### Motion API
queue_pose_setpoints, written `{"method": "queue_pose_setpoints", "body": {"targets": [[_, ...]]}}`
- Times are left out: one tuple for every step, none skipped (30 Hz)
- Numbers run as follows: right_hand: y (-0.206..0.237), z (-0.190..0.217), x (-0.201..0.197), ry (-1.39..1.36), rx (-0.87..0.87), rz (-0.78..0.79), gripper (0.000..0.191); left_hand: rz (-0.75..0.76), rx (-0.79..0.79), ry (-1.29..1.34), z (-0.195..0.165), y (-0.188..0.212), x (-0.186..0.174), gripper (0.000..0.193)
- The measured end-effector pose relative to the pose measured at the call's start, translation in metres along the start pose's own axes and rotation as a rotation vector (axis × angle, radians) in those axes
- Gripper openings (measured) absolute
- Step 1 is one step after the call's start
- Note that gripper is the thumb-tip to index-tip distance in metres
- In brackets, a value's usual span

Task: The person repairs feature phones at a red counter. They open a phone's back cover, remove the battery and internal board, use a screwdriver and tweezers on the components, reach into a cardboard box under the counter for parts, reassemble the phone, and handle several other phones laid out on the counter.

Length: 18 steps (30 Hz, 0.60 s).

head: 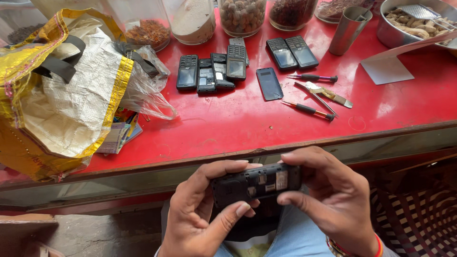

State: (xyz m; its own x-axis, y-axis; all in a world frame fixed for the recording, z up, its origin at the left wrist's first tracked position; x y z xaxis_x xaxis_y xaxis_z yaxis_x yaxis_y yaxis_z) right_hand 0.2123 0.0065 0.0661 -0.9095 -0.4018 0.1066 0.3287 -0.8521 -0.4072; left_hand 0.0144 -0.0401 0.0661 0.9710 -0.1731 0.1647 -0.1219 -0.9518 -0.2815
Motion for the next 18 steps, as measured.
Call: {"method": "queue_pose_setpoints", "body": {"targets": [[0.004,0.003,0.000,0.001,-0.018,-0.020,0.055,0.001,-0.004,-0.005,-0.001,0.001,0.002,0.049],[0.007,0.005,-0.001,0.001,-0.036,-0.040,0.056,0.000,-0.019,0.026,-0.001,0.002,0.003,0.049],[0.010,0.006,-0.002,0.002,-0.052,-0.059,0.057,-0.002,-0.034,0.058,0.000,0.004,0.004,0.049],[0.013,0.009,-0.002,-0.009,-0.078,-0.052,0.058,-0.004,-0.049,0.090,0.001,0.005,0.006,0.049],[0.016,0.011,-0.002,-0.020,-0.104,-0.045,0.058,-0.006,-0.062,0.102,0.001,0.006,0.006,0.049],[0.018,0.013,-0.002,-0.031,-0.131,-0.038,0.058,-0.009,-0.074,0.113,0.002,0.007,0.007,0.050],[0.021,0.012,-0.003,-0.042,-0.112,-0.062,0.058,-0.012,-0.085,0.124,0.003,0.009,0.007,0.050],[0.024,0.011,-0.005,-0.054,-0.093,-0.085,0.059,-0.022,-0.086,0.138,0.002,0.010,0.007,0.050],[0.026,0.011,-0.006,-0.066,-0.072,-0.109,0.059,-0.033,-0.089,0.154,0.002,0.012,0.008,0.050],[0.029,0.011,-0.005,-0.105,-0.072,-0.096,0.060,-0.043,-0.092,0.170,0.002,0.013,0.008,0.050],[0.030,0.012,-0.004,-0.143,-0.074,-0.082,0.060,-0.040,-0.115,0.201,0.003,0.015,0.009,0.050],[0.031,0.013,-0.004,-0.182,-0.076,-0.069,0.060,-0.035,-0.138,0.231,0.004,0.016,0.010,0.050],[0.032,0.013,-0.005,-0.183,-0.068,-0.075,0.063,-0.031,-0.160,0.260,0.005,0.017,0.011,0.050],[0.033,0.013,-0.007,-0.185,-0.059,-0.081,0.066,-0.031,-0.178,0.286,0.006,0.017,0.011,0.052],[0.035,0.013,-0.008,-0.188,-0.048,-0.087,0.069,-0.032,-0.197,0.311,0.006,0.018,0.011,0.053],[0.036,0.012,-0.009,-0.157,-0.051,-0.092,0.070,-0.033,-0.213,0.336,0.007,0.019,0.011,0.054],[0.036,0.012,-0.011,-0.127,-0.055,-0.097,0.071,-0.026,-0.243,0.379,0.009,0.020,0.012,0.056],[0.037,0.011,-0.012,-0.096,-0.059,-0.102,0.072,-0.018,-0.274,0.423,0.010,0.020,0.013,0.057]]}}
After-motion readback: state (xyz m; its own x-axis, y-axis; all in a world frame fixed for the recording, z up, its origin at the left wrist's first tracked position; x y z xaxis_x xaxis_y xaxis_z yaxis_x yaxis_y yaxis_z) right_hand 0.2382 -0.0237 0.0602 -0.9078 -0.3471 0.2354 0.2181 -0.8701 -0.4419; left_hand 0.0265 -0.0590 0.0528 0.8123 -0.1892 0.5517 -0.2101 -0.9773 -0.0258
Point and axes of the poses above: each hand's wrist, its own y-axis away from the middle knuckle, its own x-axis out of the palm, z = x × y, the point moved 7 cm from there along -y, towards the middle knuckle, and after that the axes turned 5 degrees about -y, right-handed, at the moved point
